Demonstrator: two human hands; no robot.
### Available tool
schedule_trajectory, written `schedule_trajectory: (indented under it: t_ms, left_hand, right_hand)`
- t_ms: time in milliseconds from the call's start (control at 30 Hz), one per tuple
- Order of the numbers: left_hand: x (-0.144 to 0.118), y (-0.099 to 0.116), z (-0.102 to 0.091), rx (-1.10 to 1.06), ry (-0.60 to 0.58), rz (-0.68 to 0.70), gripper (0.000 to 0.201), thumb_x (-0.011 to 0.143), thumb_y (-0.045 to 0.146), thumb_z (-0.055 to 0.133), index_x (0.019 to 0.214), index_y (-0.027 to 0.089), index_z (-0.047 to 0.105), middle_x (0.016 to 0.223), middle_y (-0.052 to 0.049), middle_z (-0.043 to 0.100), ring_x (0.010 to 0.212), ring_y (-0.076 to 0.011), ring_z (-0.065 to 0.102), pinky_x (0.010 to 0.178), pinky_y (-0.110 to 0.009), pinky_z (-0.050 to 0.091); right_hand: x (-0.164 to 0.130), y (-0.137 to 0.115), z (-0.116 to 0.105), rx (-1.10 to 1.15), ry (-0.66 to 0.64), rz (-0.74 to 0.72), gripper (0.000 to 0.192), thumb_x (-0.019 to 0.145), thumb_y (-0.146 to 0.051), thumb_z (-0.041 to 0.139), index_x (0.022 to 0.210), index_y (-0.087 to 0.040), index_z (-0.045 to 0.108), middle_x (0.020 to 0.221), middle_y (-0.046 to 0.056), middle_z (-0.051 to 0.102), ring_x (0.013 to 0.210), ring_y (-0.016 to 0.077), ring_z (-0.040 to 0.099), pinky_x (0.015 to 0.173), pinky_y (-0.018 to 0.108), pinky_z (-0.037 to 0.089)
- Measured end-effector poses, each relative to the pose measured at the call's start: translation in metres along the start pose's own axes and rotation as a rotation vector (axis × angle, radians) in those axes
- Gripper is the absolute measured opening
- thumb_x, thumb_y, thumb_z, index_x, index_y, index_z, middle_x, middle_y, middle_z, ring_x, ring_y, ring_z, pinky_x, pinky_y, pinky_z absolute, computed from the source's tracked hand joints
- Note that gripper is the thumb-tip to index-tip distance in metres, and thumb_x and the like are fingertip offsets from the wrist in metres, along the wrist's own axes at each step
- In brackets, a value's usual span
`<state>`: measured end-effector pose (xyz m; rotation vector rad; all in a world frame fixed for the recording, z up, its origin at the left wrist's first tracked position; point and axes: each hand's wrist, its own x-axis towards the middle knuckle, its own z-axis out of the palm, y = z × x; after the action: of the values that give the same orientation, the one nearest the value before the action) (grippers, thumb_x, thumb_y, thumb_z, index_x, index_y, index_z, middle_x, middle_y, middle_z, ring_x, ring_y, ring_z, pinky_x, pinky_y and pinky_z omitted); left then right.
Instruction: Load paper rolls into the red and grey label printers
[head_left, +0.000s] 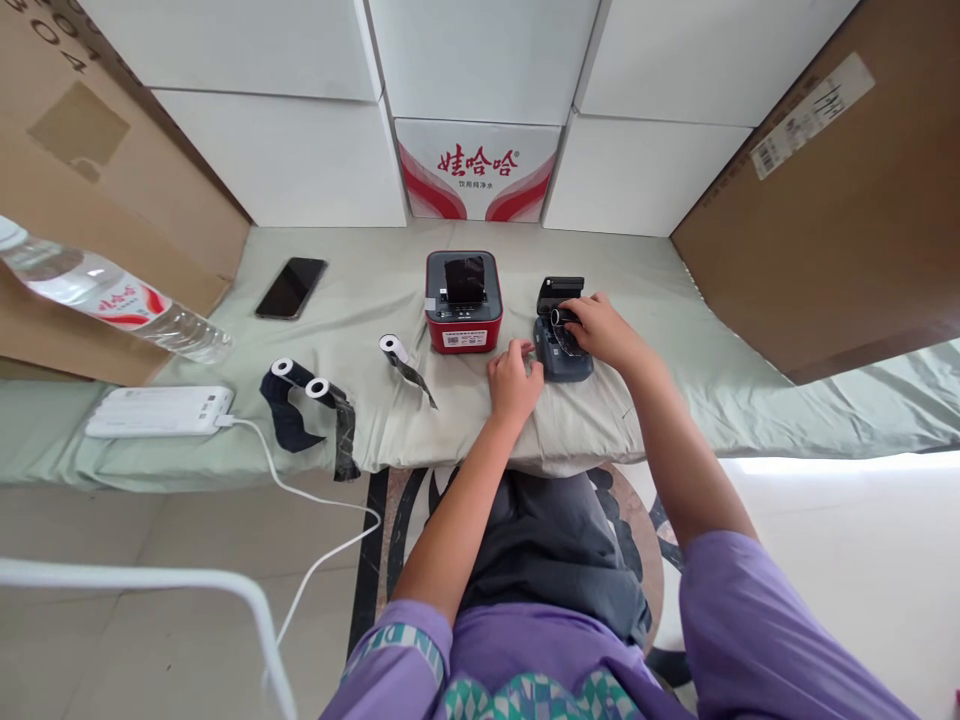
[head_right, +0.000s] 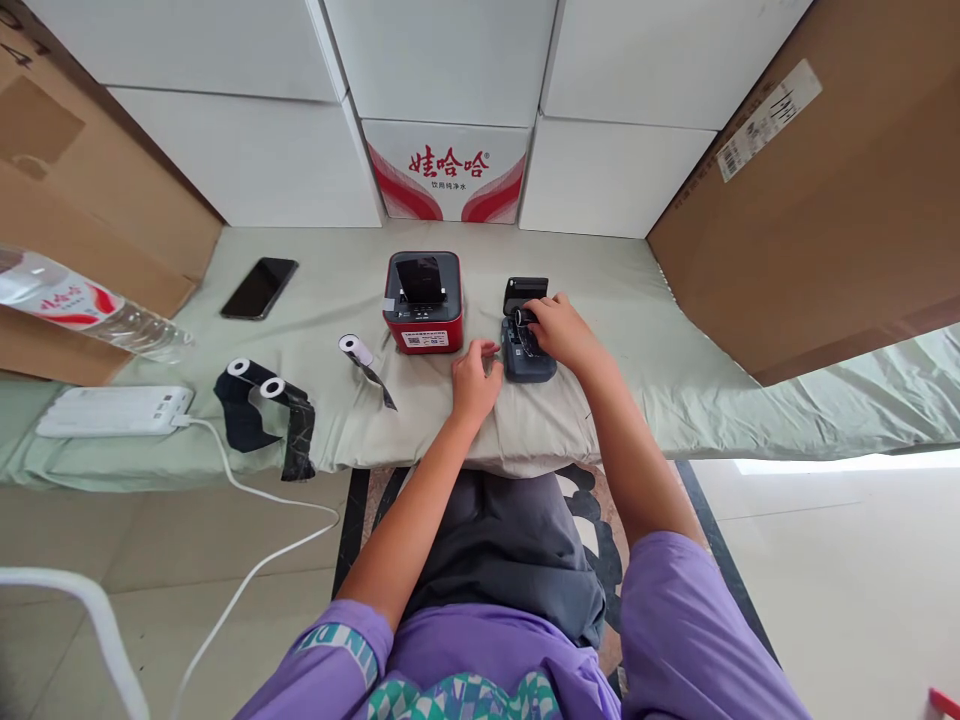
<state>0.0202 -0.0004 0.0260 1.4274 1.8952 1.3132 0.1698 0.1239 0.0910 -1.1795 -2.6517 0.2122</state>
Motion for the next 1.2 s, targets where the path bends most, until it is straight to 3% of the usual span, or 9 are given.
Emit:
schedule_trajectory:
  t_ms: [167,367,500,600,667,767,867,1067,1200]
  left_hand:
    - [0.000,-0.002,0.001,0.004,-0.001,0.006,0.031,0.091,0.003,0.060,0.115,0.024,0.059,0.124,-0.007,0.080,0.122,-0.0242,0.073,0.117,-0.045,0.045]
    - [0.001,-0.002,0.002,0.001,0.000,0.001,0.032,0.090,0.002,0.060,0.115,0.023,0.059,0.122,-0.007,0.080,0.121,-0.0240,0.073,0.117,-0.045,0.044]
    - [0.001,-0.001,0.001,0.012,-0.013,-0.003,0.031,0.091,0.003,0.060,0.114,0.023,0.059,0.122,-0.007,0.080,0.122,-0.0240,0.073,0.117,-0.044,0.044]
    - [0.001,-0.001,0.001,0.009,-0.010,0.005,0.030,0.091,0.004,0.060,0.115,0.023,0.059,0.122,-0.008,0.080,0.122,-0.0242,0.073,0.117,-0.044,0.044]
    - [0.001,-0.002,0.002,0.003,-0.001,0.010,0.030,0.091,0.004,0.060,0.115,0.022,0.059,0.121,-0.008,0.080,0.121,-0.0242,0.074,0.116,-0.044,0.044]
    - [0.000,-0.004,0.003,0.007,-0.004,0.046,0.032,0.088,0.006,0.062,0.116,0.022,0.060,0.122,-0.008,0.079,0.120,-0.0260,0.073,0.115,-0.045,0.046]
    - [0.000,-0.006,0.004,0.006,-0.009,0.116,0.037,0.086,0.007,0.064,0.120,0.021,0.061,0.124,-0.011,0.076,0.122,-0.0292,0.071,0.112,-0.047,0.049]
    - [-0.002,-0.009,0.007,-0.011,0.017,0.162,0.039,0.086,0.010,0.062,0.123,0.019,0.059,0.123,-0.013,0.074,0.118,-0.0300,0.069,0.110,-0.047,0.051]
    - [-0.003,-0.010,0.008,0.010,-0.006,0.215,0.043,0.087,0.012,0.062,0.128,0.020,0.057,0.129,-0.014,0.071,0.123,-0.0305,0.067,0.110,-0.047,0.051]
  right_hand:
    - [0.003,-0.012,0.000,0.001,0.013,0.074,0.041,0.091,-0.016,0.057,0.129,-0.015,0.072,0.136,0.020,0.063,0.113,0.0349,0.063,0.093,0.047,0.053]
    - [0.008,-0.021,0.006,-0.089,0.049,0.167,0.042,0.086,-0.017,0.065,0.128,-0.015,0.070,0.130,0.022,0.068,0.118,0.0404,0.058,0.090,0.049,0.053]
    - [0.003,-0.022,0.003,-0.064,-0.004,0.121,0.026,0.096,-0.024,0.057,0.108,-0.018,0.078,0.119,0.018,0.076,0.110,0.0389,0.058,0.091,0.051,0.050]
    - [-0.004,-0.023,-0.005,-0.039,-0.046,0.123,0.036,0.103,-0.031,0.047,0.097,-0.019,0.081,0.104,0.017,0.081,0.108,0.0392,0.058,0.093,0.054,0.048]
    - [-0.006,-0.022,-0.011,-0.005,0.041,0.158,0.043,0.106,-0.034,0.042,0.103,-0.019,0.082,0.107,0.017,0.081,0.110,0.0385,0.060,0.096,0.054,0.048]
    - [0.002,-0.014,-0.016,0.023,0.215,0.183,0.050,0.108,-0.038,0.035,0.136,-0.019,0.073,0.139,0.017,0.073,0.126,0.0382,0.058,0.106,0.056,0.046]
    - [0.009,-0.009,-0.014,0.031,0.203,0.171,0.056,0.109,-0.041,0.034,0.154,-0.020,0.060,0.158,0.017,0.060,0.139,0.0382,0.051,0.110,0.057,0.044]
    - [-0.032,-0.030,-0.007,-0.007,0.137,0.191,0.051,0.112,-0.040,0.034,0.130,-0.020,0.078,0.140,0.016,0.073,0.133,0.0354,0.057,0.109,0.051,0.042]
    - [-0.063,-0.048,-0.002,-0.057,0.084,0.210,0.050,0.113,-0.039,0.036,0.136,-0.019,0.076,0.148,0.015,0.070,0.136,0.0326,0.058,0.109,0.048,0.039]
